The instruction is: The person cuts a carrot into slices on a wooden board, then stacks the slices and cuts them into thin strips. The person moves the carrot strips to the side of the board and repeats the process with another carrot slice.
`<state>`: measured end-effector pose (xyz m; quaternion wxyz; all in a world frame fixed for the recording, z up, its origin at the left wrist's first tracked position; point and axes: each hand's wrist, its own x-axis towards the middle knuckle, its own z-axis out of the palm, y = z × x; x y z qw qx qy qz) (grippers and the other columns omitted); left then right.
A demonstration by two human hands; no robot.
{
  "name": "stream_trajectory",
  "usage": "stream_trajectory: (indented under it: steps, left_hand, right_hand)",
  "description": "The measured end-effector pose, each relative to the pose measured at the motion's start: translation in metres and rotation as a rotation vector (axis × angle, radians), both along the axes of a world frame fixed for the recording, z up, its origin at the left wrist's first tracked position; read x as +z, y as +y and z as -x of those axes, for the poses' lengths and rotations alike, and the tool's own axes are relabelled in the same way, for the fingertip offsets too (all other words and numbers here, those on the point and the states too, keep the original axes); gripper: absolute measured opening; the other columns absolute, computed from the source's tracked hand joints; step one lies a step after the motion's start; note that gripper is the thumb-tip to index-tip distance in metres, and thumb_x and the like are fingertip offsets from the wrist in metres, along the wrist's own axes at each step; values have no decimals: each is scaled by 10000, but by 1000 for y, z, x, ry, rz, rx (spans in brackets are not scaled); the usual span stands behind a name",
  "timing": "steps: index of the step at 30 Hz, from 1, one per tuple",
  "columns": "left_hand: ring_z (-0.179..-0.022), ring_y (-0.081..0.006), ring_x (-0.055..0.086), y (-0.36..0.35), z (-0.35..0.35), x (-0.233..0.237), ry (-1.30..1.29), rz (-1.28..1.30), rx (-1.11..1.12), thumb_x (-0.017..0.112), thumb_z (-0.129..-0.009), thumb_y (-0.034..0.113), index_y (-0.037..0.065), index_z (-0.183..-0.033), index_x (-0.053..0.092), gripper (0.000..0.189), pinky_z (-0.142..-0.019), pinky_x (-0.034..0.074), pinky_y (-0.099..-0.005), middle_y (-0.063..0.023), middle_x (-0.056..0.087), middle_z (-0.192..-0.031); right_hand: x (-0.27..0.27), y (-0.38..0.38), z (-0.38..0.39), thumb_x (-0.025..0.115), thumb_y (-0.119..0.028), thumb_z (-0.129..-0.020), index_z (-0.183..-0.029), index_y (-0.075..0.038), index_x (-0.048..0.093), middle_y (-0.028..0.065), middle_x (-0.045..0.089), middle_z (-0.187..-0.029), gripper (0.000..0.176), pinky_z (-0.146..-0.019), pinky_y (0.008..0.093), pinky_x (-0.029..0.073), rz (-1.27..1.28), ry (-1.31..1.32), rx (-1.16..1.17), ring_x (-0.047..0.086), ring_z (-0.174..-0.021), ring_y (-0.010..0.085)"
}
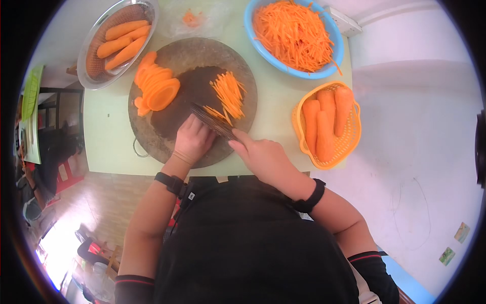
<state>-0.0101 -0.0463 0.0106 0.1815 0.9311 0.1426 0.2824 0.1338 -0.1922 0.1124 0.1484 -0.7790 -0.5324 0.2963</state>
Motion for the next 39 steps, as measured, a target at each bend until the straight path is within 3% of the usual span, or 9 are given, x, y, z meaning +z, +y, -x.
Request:
stream_trajectory:
  steps: [4,6,9,19,21,31,34,36,39]
  left_hand:
    - [-906,-290,627,1,1,-5,89,2,5,724,-693,22,6,-938,639,260,-737,555,-371,-107,605,-945]
    - [-917,-284,630,-1,-6,-1,-38,-15,20,713,-700,4,9,-922,633,236,-744,556,-370,-101,605,-927]
    - [-931,-284,633,-1,-6,-1,-59,-14,18,708,-703,-4,6,-914,626,226,-753,556,-372,-99,608,-954]
    - [-899,-291,621,-1,-3,0,-27,-4,9,721,-685,8,1,-894,630,228,-737,552,-378,-98,576,-908]
    - [-900,-289,622,0,-2,0,-21,-9,1,719,-675,14,2,-887,631,230,-735,551,-377,-95,577,-909]
    - [-873,-276,625,-1,-3,-1,-41,-16,12,723,-676,24,19,-890,640,230,-716,548,-362,-80,586,-898]
    - [-885,-277,634,0,-1,-1,33,5,9,723,-689,16,13,-925,647,247,-736,551,-362,-86,611,-928]
    - [-910,-279,642,-1,-6,1,-41,-16,21,723,-698,6,8,-938,650,251,-756,553,-364,-95,626,-958]
    - [-928,-282,644,-1,-5,-1,-57,-32,18,722,-703,-2,6,-932,648,241,-771,554,-367,-100,628,-974]
  right_hand:
    - [-8,13,-13,437,-444,-1021,-1221,-76,612,190,642,-669,454,-596,476,517,52,63,-53,643,-626,386]
    - [-9,9,-27,429,-456,-1021,-1200,-65,626,218,666,-764,473,-671,484,520,63,468,-246,646,-713,419]
    - [-7,-1,-30,427,-442,-1025,-1186,-51,633,236,676,-839,470,-718,480,517,-37,426,-240,644,-778,434]
    - [17,-15,-17,437,-366,-1033,-1239,-41,592,238,652,-775,415,-710,469,513,130,232,-73,648,-751,417]
    - [13,-18,-16,429,-425,-1029,-1172,-55,608,214,636,-686,435,-635,495,511,30,169,-56,645,-673,403]
    - [-3,8,-6,438,-441,-1019,-1150,-75,610,175,626,-637,425,-556,487,494,38,101,-48,636,-604,381]
    - [-16,12,-9,436,-450,-1018,-1156,-78,616,191,643,-684,435,-607,486,506,-12,109,-71,647,-655,390]
    - [-22,7,-21,426,-443,-1025,-1167,-77,620,206,662,-751,439,-677,482,515,-80,448,-254,654,-723,401]
    - [-15,-5,-23,421,-437,-1028,-1178,-63,618,217,672,-803,449,-732,477,517,-105,396,-209,654,-775,410]
